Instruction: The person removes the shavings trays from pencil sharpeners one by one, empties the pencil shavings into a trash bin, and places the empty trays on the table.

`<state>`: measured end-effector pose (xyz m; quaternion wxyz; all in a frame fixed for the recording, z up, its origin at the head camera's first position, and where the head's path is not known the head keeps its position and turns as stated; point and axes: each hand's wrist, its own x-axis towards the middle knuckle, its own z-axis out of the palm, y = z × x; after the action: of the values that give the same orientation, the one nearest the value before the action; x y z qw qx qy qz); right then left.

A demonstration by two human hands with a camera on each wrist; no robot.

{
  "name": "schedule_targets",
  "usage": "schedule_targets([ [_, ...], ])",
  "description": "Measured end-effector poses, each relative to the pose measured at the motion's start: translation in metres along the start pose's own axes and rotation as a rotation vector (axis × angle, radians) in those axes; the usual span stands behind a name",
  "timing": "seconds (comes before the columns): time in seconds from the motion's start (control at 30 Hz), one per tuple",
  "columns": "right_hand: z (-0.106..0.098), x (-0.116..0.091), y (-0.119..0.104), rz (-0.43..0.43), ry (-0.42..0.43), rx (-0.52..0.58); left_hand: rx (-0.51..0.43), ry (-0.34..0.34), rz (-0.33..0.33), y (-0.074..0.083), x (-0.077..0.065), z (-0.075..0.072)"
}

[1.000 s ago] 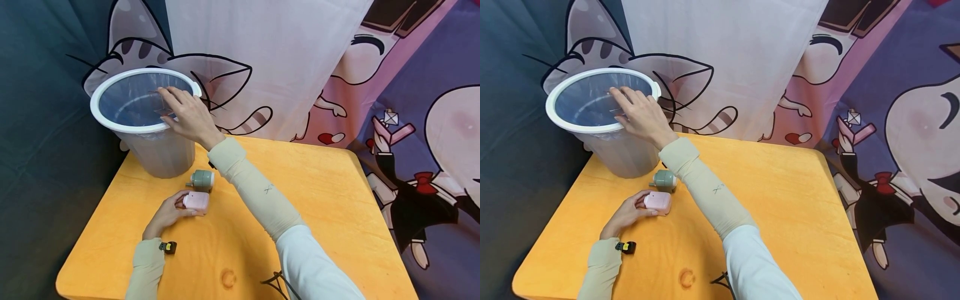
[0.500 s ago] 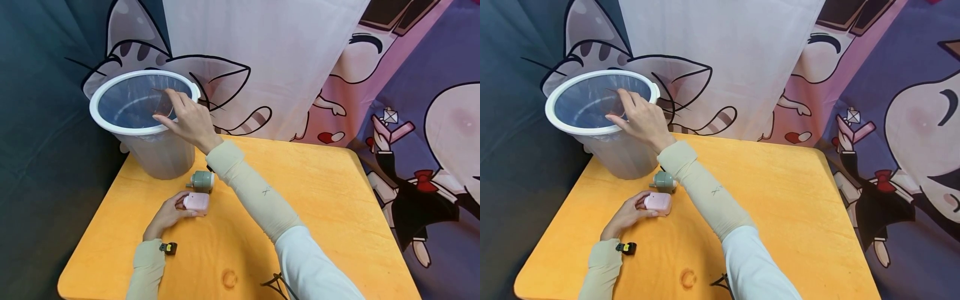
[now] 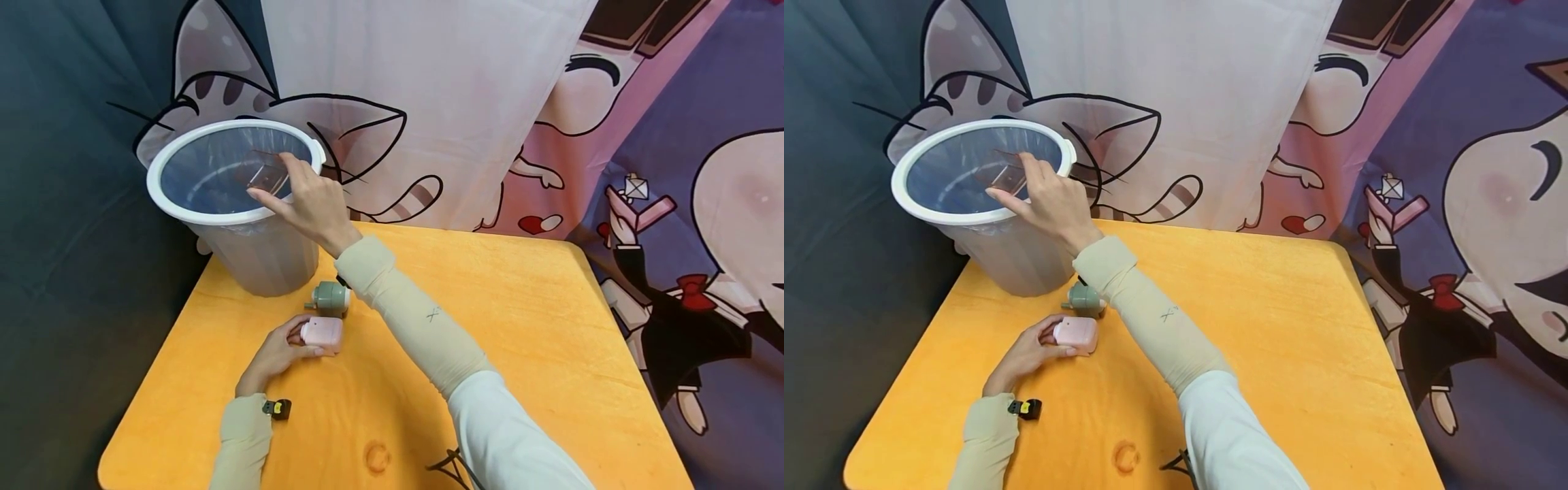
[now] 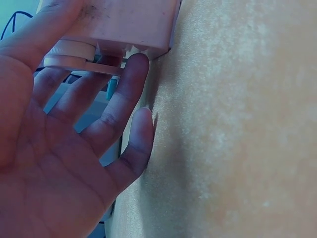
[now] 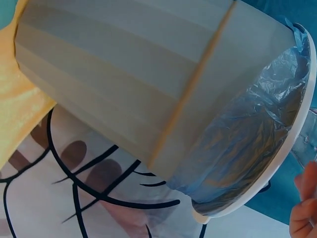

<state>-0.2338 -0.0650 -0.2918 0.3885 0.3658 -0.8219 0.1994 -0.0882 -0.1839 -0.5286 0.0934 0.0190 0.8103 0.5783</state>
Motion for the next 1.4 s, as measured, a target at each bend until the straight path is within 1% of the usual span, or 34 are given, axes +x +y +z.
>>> schedule_targets([
  [0.13,0.002,-0.003,0.002,0.017,0.021,0.048,0.010,0.007,-0.009,0.000,0.001,0.001],
  [0.27,0.003,-0.005,0.003,0.029,0.048,0.068,0.024,0.013,-0.014,0.001,0.002,0.001],
  [0.37,0.003,-0.009,0.004,0.021,0.078,0.052,0.034,0.014,-0.008,0.002,0.002,0.001],
  [0.53,0.003,-0.014,0.003,0.003,0.132,0.011,-0.004,0.003,0.000,0.001,0.003,0.003],
  [0.6,0.003,-0.016,0.004,0.006,0.143,0.012,-0.006,-0.001,0.005,0.001,0.003,0.003],
  [0.7,0.004,-0.018,0.005,0.016,0.151,0.017,0.016,0.004,0.013,0.000,0.003,0.004],
  [0.83,0.004,-0.021,0.005,0.032,0.153,0.032,0.036,0.009,0.005,0.001,0.003,0.004],
  [1.0,0.004,-0.028,0.003,0.054,0.164,0.063,0.065,0.020,-0.048,0.002,0.000,0.004],
  [1.03,0.004,-0.030,0.002,0.058,0.164,0.070,0.074,0.019,-0.046,0.002,0.000,0.004],
  [1.1,0.005,-0.034,0.002,0.065,0.167,0.084,0.061,0.026,-0.058,0.002,-0.001,0.003],
  [1.2,0.006,-0.039,0.001,0.071,0.174,0.105,0.051,0.018,-0.042,0.002,-0.002,0.003],
  [1.27,0.007,-0.043,0.000,0.072,0.188,0.127,0.040,0.020,-0.046,0.003,-0.002,0.003],
  [1.4,0.008,-0.050,-0.001,0.070,0.219,0.170,0.058,0.015,-0.031,0.004,-0.001,0.003],
])
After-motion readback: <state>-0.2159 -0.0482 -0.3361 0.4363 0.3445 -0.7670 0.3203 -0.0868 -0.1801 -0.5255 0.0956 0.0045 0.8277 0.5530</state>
